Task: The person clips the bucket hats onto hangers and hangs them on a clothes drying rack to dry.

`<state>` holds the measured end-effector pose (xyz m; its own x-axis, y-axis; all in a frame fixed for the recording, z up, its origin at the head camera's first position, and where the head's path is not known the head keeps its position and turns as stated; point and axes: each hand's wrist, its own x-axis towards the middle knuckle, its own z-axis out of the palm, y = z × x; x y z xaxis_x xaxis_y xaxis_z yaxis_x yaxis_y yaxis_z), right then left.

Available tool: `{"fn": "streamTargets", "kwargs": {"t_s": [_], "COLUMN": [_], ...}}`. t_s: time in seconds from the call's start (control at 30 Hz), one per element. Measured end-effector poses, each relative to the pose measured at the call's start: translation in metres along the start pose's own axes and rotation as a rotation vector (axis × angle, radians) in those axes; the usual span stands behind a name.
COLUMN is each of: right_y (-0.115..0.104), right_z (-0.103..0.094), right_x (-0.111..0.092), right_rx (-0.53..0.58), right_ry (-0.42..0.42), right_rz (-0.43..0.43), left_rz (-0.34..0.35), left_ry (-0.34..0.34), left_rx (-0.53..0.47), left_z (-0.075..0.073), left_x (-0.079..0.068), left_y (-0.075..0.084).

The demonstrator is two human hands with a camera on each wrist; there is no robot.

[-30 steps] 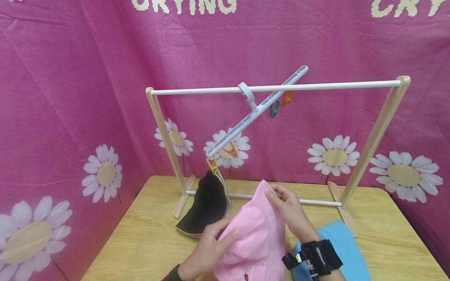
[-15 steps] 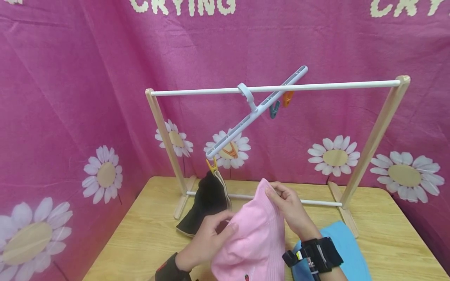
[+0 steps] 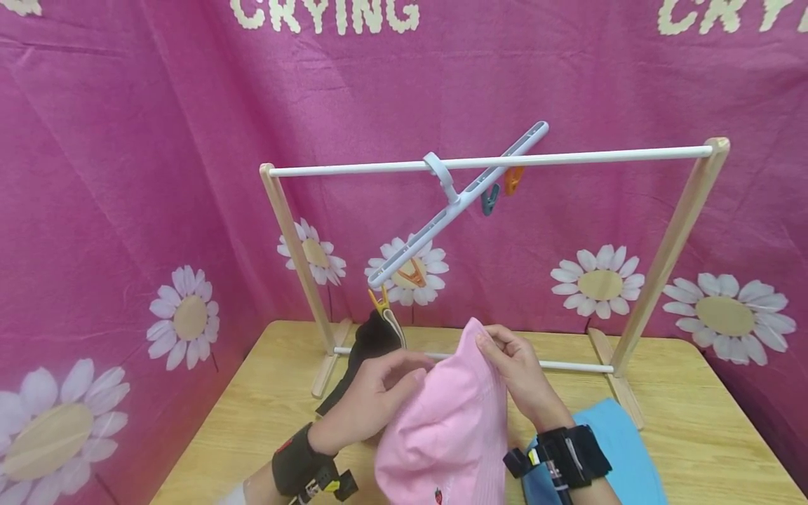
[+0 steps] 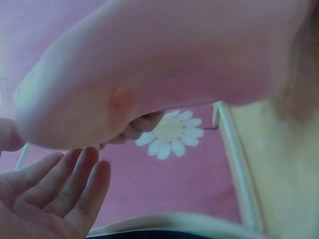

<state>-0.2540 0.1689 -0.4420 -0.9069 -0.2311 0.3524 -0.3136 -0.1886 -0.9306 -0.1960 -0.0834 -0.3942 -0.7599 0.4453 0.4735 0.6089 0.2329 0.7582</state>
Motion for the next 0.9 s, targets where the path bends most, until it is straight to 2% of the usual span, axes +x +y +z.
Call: {"fn": "streamTargets", "kwargs": {"t_s": [0.2, 0.3, 0.47, 0.57, 0.67, 0.8, 0.9], "right_y": [0.000, 0.002, 0.005, 0.005, 0.006, 0.006, 0.006], "right_z": [0.003, 0.004, 0.005, 0.003, 0.001, -0.001, -0.001], "right_x": [0.002, 0.003, 0.002, 0.000, -0.001, -0.002, -0.002], "right_rx": [-0.010, 0.012, 0.047, 0.046, 0.041, 0.032, 0.016], "right_ry": [0.012, 0.004, -0.005, -0.004, -0.005, 0.001, 0.012], "right_rz": [0.015, 0.008, -0.003, -0.003, 0.004, 0.020, 0.039], "left_rz": [-0.007, -0.017, -0.050, -0.043, 0.014, 0.142, 0.211], "left_ry": [0.025, 0.068, 0.137, 0.163, 0.179, 0.192, 0.189], "left_rx": [0.059, 0.067, 0.013, 0.046, 0.159, 0.341, 0.454], "left_z": [-0.018, -0.027, -0.041, -0.048, -0.056, -0.068, -0.076], "left_x": [0.020, 0.029, 0.038, 0.044, 0.053, 0.067, 0.077], "left_y": [0.008, 0.009, 0.010, 0.011, 0.012, 0.015, 0.017]}}
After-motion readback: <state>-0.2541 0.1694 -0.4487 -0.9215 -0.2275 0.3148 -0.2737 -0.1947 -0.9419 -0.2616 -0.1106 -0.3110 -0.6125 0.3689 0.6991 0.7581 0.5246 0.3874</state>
